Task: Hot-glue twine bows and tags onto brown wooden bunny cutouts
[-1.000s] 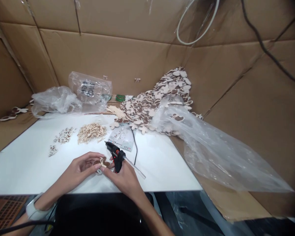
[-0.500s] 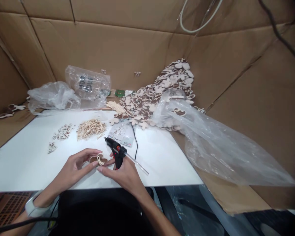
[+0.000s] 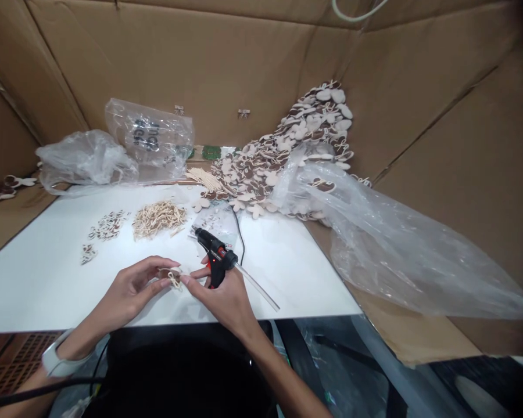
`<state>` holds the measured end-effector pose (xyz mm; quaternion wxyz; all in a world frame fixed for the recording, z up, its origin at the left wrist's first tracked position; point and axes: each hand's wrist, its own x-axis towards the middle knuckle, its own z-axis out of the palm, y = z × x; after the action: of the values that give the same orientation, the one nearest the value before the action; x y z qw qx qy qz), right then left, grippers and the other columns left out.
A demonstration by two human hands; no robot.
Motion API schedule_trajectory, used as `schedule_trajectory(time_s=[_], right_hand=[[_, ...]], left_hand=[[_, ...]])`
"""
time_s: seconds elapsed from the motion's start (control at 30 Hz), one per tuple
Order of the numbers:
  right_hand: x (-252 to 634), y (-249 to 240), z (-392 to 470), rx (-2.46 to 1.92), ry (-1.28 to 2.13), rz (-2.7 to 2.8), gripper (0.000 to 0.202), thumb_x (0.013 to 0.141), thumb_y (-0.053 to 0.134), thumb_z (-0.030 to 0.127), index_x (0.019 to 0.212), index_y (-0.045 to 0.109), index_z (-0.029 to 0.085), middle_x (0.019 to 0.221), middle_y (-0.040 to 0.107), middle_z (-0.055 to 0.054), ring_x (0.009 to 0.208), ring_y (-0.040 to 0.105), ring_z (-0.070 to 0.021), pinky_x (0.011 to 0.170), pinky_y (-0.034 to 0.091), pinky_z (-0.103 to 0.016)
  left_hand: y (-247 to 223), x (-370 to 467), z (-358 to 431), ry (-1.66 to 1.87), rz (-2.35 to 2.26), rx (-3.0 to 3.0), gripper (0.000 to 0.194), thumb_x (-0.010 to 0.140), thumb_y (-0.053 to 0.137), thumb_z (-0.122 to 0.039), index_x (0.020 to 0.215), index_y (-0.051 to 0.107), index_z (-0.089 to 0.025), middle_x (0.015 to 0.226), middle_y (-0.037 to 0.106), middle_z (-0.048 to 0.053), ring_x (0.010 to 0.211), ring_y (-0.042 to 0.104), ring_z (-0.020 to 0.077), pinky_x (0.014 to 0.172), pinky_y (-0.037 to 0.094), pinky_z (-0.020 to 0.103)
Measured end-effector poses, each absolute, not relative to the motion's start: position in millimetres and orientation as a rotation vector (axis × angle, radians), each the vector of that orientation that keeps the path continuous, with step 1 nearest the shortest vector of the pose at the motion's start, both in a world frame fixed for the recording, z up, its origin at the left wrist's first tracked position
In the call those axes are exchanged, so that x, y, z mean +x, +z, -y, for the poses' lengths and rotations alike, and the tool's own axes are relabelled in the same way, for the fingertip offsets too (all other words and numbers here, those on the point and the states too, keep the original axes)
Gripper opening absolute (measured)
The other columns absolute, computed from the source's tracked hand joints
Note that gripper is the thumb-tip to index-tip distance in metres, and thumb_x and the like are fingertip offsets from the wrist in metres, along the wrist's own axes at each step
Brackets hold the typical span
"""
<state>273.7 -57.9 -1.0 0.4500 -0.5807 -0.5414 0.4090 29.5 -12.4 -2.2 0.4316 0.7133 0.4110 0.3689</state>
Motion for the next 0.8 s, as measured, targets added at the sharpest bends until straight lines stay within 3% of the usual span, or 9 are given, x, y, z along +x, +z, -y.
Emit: schedule_trajectory(time_s=[0.17, 0.4, 0.57, 0.8], right_hand=[[272.5, 5.2, 57.2, -1.488, 1.005, 1.337, 0.034, 0.086, 0.095, 0.057, 0.096, 0.089, 0.025, 0.119, 0.09, -0.01, 0.099, 0.079, -0.0288, 0.088, 0.064, -0.039], [271.1, 4.4, 55.8, -1.472, 1.009, 1.321, 0.034, 0.087, 0.094, 0.055, 0.1, 0.087, 0.025, 0.111, 0.092, -0.008, 0.101, 0.079, -0.0287, 0.087, 0.064, -0.038], [270.0, 3.9, 55.7, -1.466, 1.027, 1.319, 0.036, 0.086, 0.095, 0.051, 0.107, 0.087, 0.024, 0.102, 0.092, -0.005, 0.083, 0.078, -0.0238, 0.083, 0.064, -0.037], [270.1, 2.8, 56.1, -1.433, 1.016, 1.351, 0.026, 0.086, 0.092, 0.049, 0.093, 0.086, 0.024, 0.11, 0.091, -0.006, 0.088, 0.079, -0.0237, 0.076, 0.061, -0.033]], left_hand=[[-6.9, 27.7, 12.2, 0.903, -1.061, 1.755, 0.05, 0.099, 0.089, -0.069, 0.119, 0.087, -0.023, 0.114, 0.088, 0.012, 0.1, 0.085, 0.0278, 0.088, 0.069, 0.032], [-1.8, 31.2, 15.6, 0.885, -1.045, 1.755, 0.044, 0.102, 0.087, -0.065, 0.119, 0.088, -0.025, 0.108, 0.086, 0.01, 0.096, 0.081, 0.0264, 0.085, 0.068, 0.032], [5.2, 34.4, 16.5, 0.899, -1.016, 1.778, 0.04, 0.102, 0.088, -0.062, 0.114, 0.088, -0.024, 0.105, 0.085, 0.01, 0.092, 0.079, 0.0247, 0.083, 0.068, 0.03], [3.3, 33.8, 16.2, 0.91, -0.979, 1.791, 0.032, 0.105, 0.088, -0.055, 0.117, 0.087, -0.026, 0.112, 0.085, 0.009, 0.097, 0.08, 0.0234, 0.085, 0.066, 0.028]])
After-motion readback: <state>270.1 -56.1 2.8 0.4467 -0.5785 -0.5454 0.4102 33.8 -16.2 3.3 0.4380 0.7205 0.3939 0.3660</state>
